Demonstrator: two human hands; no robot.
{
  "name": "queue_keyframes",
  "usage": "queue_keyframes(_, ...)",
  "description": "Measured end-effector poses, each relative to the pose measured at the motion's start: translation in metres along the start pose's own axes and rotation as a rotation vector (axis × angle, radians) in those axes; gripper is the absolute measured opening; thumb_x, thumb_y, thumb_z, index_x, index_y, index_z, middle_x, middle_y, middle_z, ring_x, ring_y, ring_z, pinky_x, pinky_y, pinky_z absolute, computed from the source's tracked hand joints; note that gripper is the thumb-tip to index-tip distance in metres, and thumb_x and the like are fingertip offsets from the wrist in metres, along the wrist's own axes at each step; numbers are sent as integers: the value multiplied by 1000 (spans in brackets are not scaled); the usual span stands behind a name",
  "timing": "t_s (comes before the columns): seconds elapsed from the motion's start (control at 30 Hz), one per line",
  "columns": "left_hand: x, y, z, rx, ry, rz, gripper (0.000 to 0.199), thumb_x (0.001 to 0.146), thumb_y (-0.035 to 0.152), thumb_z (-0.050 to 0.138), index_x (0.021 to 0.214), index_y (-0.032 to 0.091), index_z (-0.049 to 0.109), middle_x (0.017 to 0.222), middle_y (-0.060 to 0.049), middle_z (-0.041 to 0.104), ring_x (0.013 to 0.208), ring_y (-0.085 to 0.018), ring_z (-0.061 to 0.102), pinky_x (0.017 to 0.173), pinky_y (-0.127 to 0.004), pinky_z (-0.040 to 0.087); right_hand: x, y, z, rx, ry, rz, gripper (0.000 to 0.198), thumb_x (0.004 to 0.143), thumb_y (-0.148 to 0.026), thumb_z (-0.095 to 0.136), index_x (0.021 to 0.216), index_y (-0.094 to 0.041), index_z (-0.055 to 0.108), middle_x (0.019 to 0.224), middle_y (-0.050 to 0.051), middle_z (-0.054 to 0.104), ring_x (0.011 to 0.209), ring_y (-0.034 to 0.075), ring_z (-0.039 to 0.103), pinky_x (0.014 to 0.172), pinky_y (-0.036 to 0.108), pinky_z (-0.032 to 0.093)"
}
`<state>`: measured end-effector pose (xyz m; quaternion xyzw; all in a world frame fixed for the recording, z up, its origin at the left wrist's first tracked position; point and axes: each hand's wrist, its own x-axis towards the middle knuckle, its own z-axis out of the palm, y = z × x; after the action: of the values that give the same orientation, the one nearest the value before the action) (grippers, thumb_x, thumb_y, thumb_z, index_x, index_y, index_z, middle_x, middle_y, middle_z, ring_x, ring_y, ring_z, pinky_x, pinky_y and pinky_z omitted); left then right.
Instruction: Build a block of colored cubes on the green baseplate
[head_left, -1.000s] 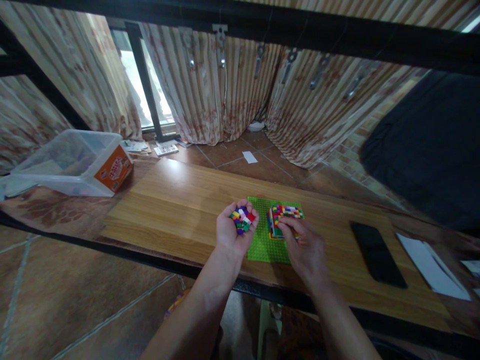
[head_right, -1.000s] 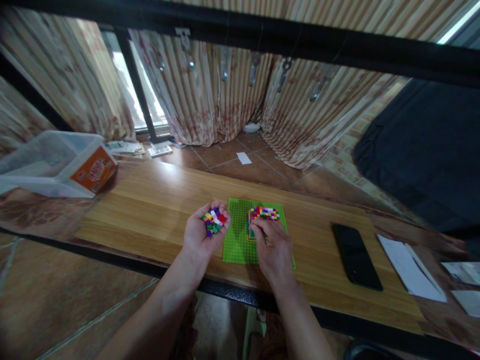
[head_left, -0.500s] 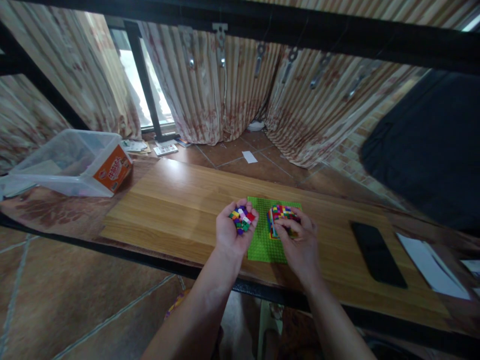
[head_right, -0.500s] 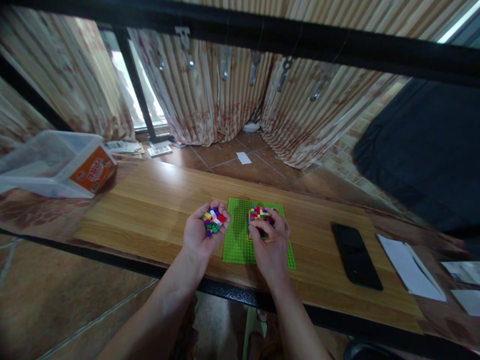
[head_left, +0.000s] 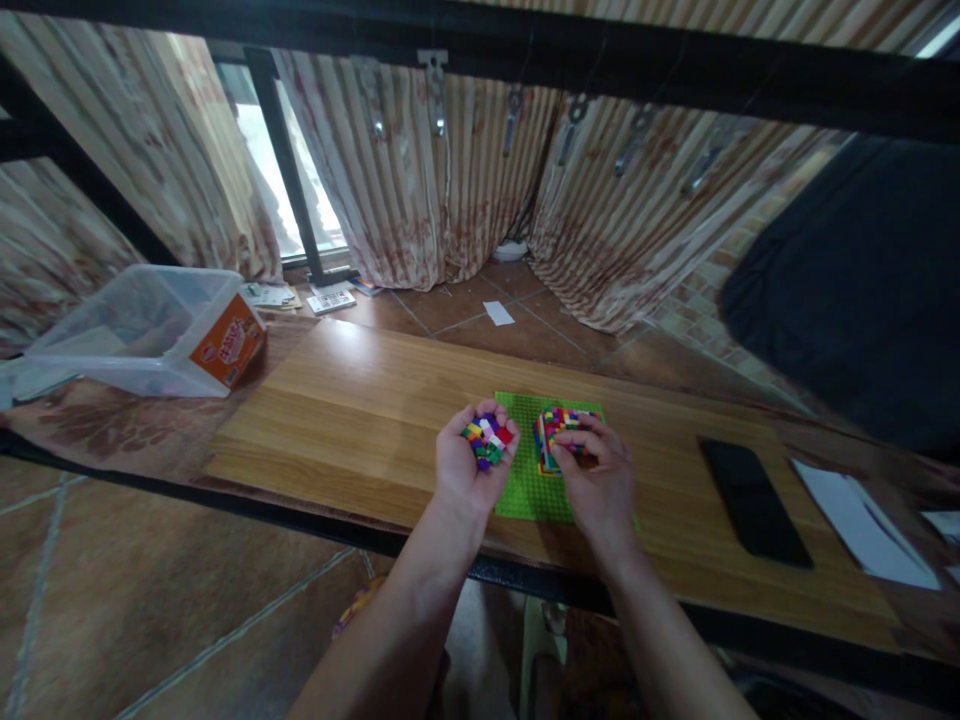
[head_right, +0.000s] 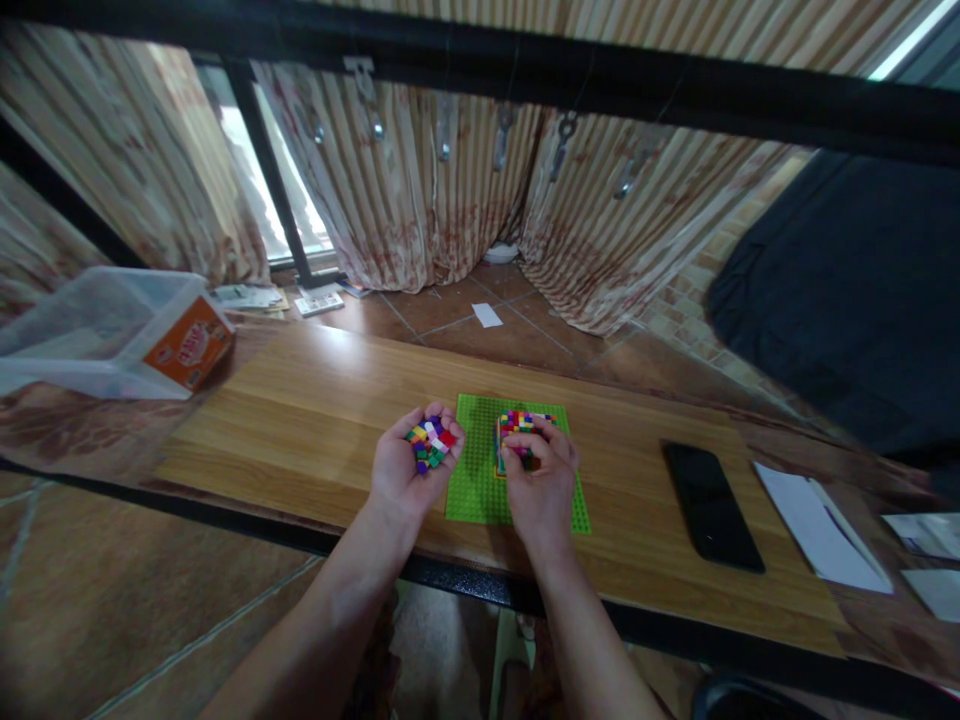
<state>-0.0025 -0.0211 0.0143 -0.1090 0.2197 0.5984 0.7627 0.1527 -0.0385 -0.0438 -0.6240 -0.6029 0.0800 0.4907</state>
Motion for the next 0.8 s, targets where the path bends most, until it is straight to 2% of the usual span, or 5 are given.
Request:
queue_keyframes(0.17,-1,-5,0,13,-6,-22,28,88,18,43,67,10,60,66,-6,56,61,-11,56,59,-22,52,0,-3,-4,-30,-30,-27,14,80,-34,63,77,-22,70,114,9,63,112,27,54,100,51,35)
queue_keyframes(0.33,-1,-9,1,37,-5,-17,28,88,18,43,67,12,60,67,-6,57,62,-12,57,62,-24,53,-5,-23,-18,-30,9,-154,14,86,-32,60,91,-25,71,118,7,60,113,25,53,100,50,40)
queue_keyframes(0.47,0,-12,1,89,-10,-42,30,88,20,42,67,11,61,67,-7,59,63,-13,58,63,-25,52,-9,-46,-25,60,-150,-213,19,90,-29,56,105,-27,68,113,7,62,108,22,58,94,42,47)
queue_keyframes(0.6,0,-17,0,121,-45,-77,31,88,22,42,66,11,61,67,-7,59,61,-13,57,57,-22,49,-9,-54,-20,58,-245,-198,20,89,-28,59,106,-26,68,105,6,65,101,21,61,90,40,50)
queue_keyframes(0.8,-1,-23,0,113,-64,-117,31,88,21,41,66,11,61,66,-7,59,61,-13,57,55,-21,47,-9,-51,-18,168,-230,-81,14,88,-28,59,95,-25,71,100,5,67,97,20,62,87,37,50)
